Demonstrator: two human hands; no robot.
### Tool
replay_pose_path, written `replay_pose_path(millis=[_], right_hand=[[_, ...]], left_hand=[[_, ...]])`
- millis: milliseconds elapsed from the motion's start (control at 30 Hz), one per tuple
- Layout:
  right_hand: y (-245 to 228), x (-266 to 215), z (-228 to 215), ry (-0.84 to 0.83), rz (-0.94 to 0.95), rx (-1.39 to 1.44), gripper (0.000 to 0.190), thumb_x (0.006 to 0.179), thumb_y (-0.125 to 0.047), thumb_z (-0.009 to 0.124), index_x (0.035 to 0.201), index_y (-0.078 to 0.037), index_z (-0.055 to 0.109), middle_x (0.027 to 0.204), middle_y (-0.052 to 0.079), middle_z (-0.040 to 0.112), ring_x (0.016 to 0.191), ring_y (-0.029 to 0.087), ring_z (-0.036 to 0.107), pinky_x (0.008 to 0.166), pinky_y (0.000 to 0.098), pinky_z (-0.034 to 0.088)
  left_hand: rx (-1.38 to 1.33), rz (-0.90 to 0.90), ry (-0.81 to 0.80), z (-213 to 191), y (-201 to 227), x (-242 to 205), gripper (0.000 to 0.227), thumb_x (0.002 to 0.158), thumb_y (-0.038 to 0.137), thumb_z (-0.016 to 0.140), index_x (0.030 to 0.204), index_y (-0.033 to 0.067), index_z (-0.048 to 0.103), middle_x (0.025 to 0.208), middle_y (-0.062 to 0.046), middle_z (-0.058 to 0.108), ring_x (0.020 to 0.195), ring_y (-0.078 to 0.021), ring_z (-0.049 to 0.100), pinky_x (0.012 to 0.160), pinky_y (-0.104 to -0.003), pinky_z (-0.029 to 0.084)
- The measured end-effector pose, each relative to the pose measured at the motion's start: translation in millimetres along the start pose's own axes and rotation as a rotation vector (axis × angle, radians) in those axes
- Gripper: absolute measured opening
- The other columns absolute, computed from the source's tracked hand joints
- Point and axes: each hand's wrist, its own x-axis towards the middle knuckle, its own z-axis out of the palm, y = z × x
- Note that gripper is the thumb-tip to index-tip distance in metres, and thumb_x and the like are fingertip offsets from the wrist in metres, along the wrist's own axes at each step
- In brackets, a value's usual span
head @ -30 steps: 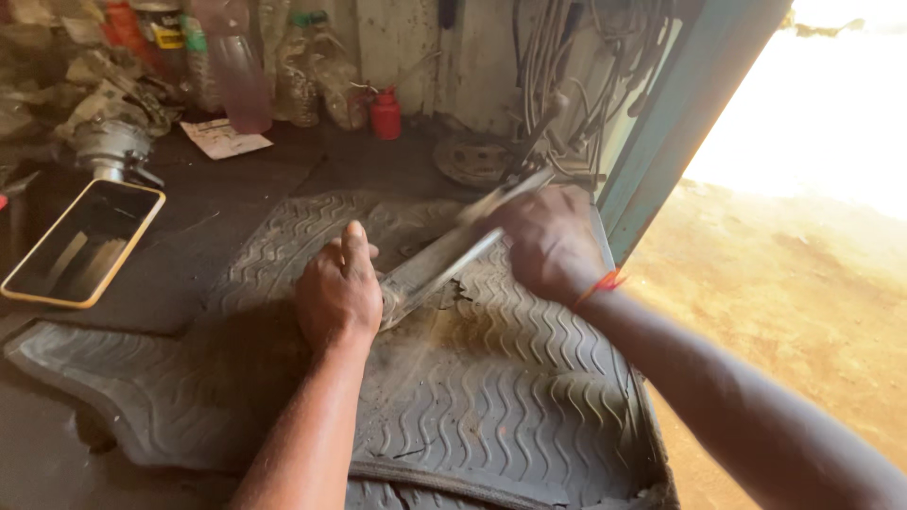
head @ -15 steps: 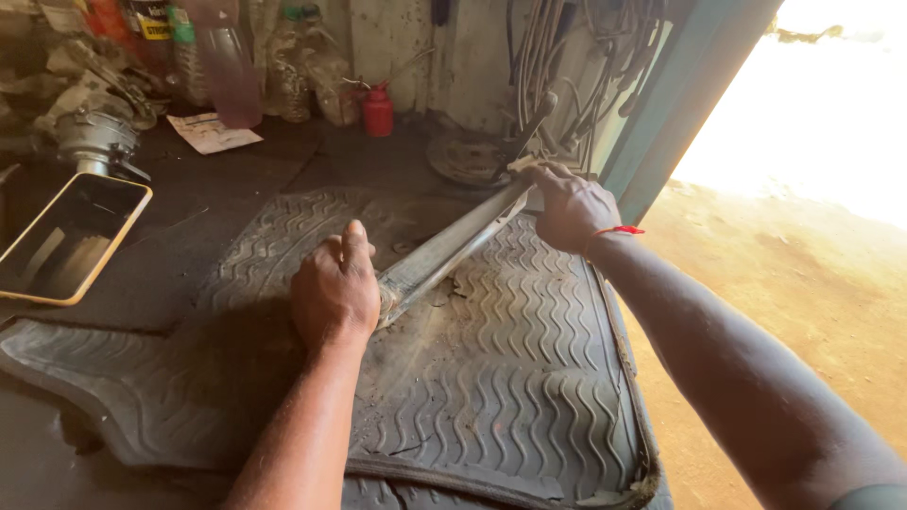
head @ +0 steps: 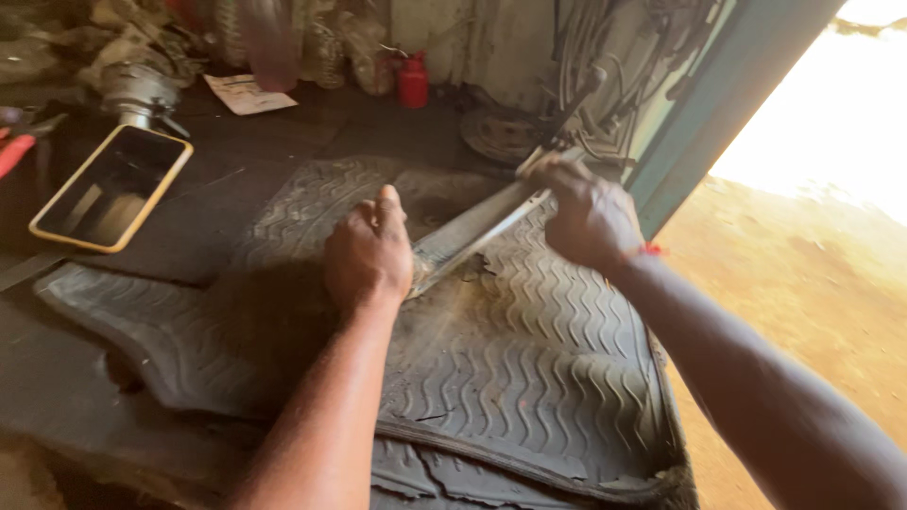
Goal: The person holds a metal rod on a workbench and uses a metal file to smooth its surface. They repeatedly file the rod, adjusting its position and orientation to work on different sides.
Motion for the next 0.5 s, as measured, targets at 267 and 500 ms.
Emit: replay_pose_path(millis=[267,500], right_hand=[[-104.4,-37.6,-24.0,-0.287,-0.258,0.237,0.078,0.066,0.0,0.056,0.143,-0.014,0.055,0.151,0.01,0.052,0.104,0.033,0.071,0.077,0.0428,0.059],[-118.9,-26.3,-25.7,-0.294,-0.231,0.13,0.082,0.066,-0.001,0.059,0.147,-0.018,0.052,0.154,0.006,0.05,0.094,0.03,0.074,0.069,0.0428,0.06]], left_hand=[[0.006,0.004,0.043,-0.8,1.5,-1.6,0.058,0.099,0.056,0.04,0.092,0.0084,0.071,0.095,-0.02,0.073,0.092,-0.045,0.068,0.081,-0.056,0.05],[-0.015,-0.027,0.006,-1.7,2.6,-4.3,0.06,0.1,0.057,0.038,0.095,0.0074,0.071,0.1,-0.019,0.074,0.096,-0.043,0.068,0.082,-0.055,0.05]])
